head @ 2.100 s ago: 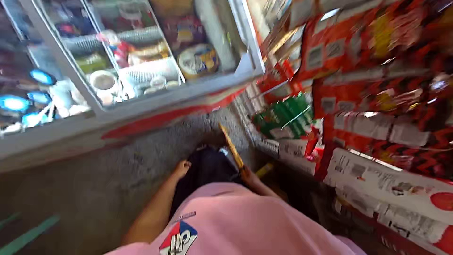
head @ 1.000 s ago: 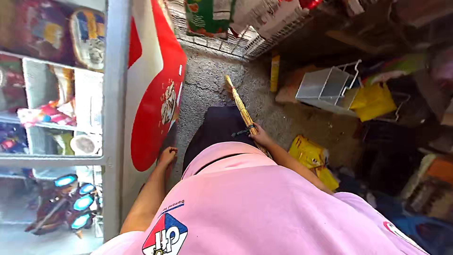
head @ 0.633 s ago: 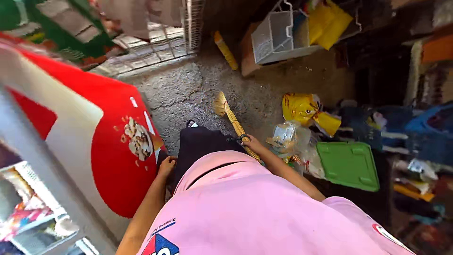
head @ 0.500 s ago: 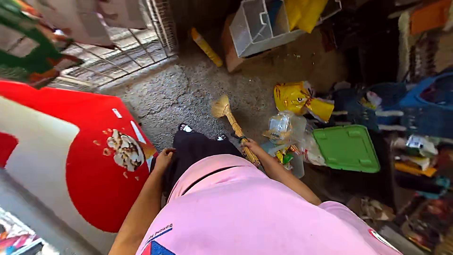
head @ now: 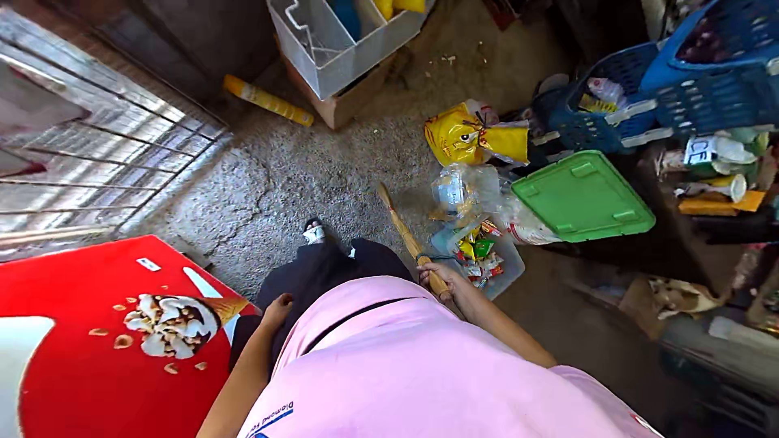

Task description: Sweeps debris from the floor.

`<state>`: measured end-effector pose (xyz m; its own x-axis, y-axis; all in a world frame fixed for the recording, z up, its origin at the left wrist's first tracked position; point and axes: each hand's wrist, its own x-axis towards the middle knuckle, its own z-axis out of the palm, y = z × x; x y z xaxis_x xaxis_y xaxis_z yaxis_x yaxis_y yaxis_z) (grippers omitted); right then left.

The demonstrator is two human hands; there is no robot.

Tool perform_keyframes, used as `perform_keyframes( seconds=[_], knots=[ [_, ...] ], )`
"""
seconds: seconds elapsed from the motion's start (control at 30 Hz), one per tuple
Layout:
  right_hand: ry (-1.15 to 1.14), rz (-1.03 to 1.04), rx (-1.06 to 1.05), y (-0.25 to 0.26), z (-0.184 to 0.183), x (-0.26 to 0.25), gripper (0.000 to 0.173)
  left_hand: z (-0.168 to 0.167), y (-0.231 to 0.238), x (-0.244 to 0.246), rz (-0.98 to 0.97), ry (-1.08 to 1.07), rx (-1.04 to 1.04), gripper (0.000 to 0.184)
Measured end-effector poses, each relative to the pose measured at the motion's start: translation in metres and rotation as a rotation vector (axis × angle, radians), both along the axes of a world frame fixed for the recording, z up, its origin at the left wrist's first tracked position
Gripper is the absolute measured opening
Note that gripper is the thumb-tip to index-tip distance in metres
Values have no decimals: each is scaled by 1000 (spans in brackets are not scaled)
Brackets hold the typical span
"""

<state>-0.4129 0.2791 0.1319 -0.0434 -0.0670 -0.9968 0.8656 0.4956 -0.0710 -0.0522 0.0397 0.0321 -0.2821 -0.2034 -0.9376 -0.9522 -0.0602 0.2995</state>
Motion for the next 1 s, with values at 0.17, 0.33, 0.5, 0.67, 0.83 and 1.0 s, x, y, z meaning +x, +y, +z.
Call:
perform_keyframes(
  seconds=[0.17, 0.33, 0.5, 0.67, 0.83, 1.0],
  knots=[
    [133, 189, 14, -2, 2, -25, 23, 7, -33, -34, -5, -25, 4, 37],
    [302, 526, 138, -48, 7, -54, 69, -8, -89, -83, 62, -87, 28, 38],
    [279, 133, 57, -82, 1, -78, 61, -15, -134, -163, 152, 35, 17, 37],
    [396, 88, -3, -105, -17, -128, 69, 8, -143, -273, 358, 175, 25, 35],
    [496, -195, -151, -122, -39, -215, 68, 41, -143, -421, 244, 428, 16, 35],
    [208, -323, -140, -127, -50, -339, 61, 78, -132, -577, 182, 726, -154, 31]
  ],
)
